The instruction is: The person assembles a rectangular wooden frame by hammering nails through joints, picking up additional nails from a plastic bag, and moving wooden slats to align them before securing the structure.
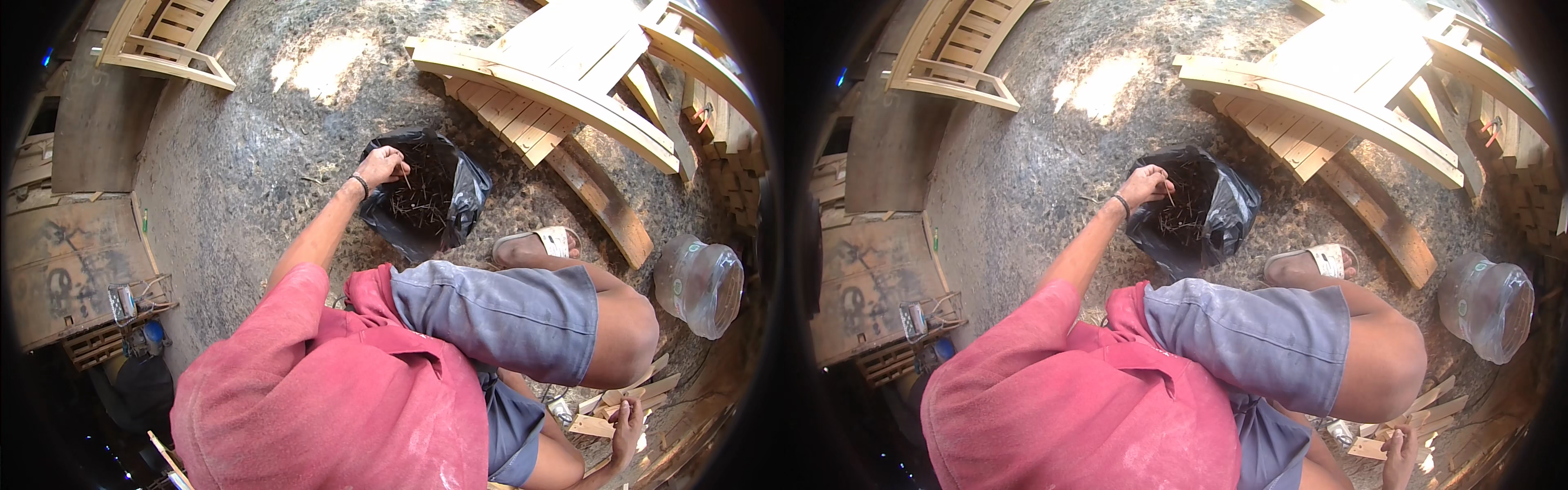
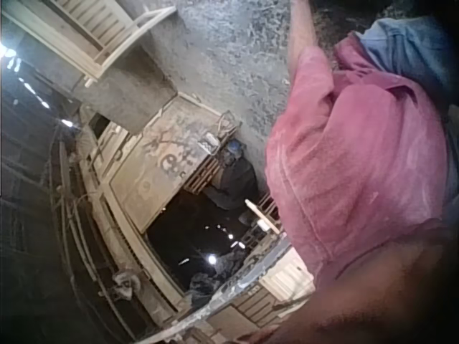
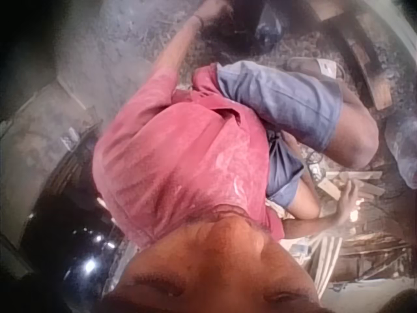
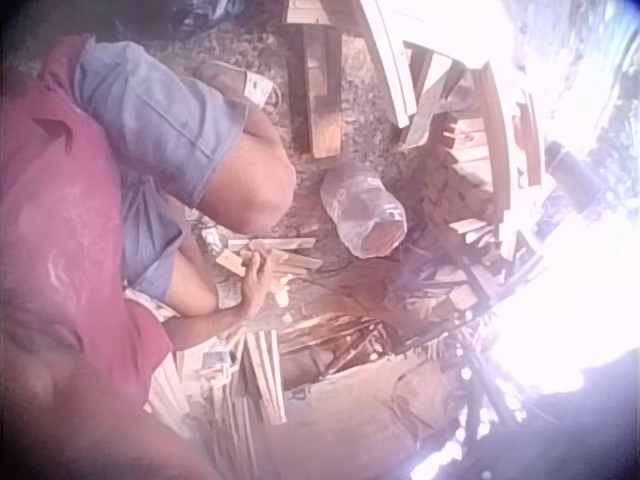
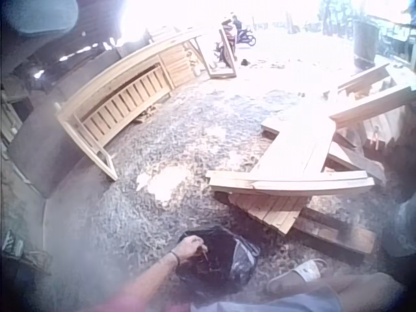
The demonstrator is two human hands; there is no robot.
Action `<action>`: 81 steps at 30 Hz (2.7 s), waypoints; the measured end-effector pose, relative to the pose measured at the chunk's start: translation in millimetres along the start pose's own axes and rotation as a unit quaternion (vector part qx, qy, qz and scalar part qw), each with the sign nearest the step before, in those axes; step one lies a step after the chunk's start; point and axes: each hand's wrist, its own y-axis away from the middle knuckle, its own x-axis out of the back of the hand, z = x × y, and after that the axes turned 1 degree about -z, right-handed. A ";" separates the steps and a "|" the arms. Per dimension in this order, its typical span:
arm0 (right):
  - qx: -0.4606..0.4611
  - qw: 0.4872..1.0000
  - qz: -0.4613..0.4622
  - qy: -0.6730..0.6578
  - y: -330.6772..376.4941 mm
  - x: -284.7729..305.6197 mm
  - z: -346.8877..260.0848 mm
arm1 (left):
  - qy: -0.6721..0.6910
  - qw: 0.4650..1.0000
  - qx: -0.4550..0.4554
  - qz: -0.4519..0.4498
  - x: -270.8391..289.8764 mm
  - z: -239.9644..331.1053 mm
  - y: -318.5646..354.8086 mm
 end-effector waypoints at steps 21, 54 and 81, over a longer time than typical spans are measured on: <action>-0.013 1.000 0.005 0.008 5.0 -0.3 -9.4 | -0.232 0.921 -0.301 0.085 -36.8 -43.5 0.4; -0.008 1.000 0.003 -0.004 7.4 1.2 -5.3 | -0.561 0.811 -0.145 0.078 -1.0 -40.5 13.7; 0.001 1.000 0.009 -0.001 5.3 3.1 -12.8 | -0.666 0.741 -0.078 -0.013 63.8 15.8 61.8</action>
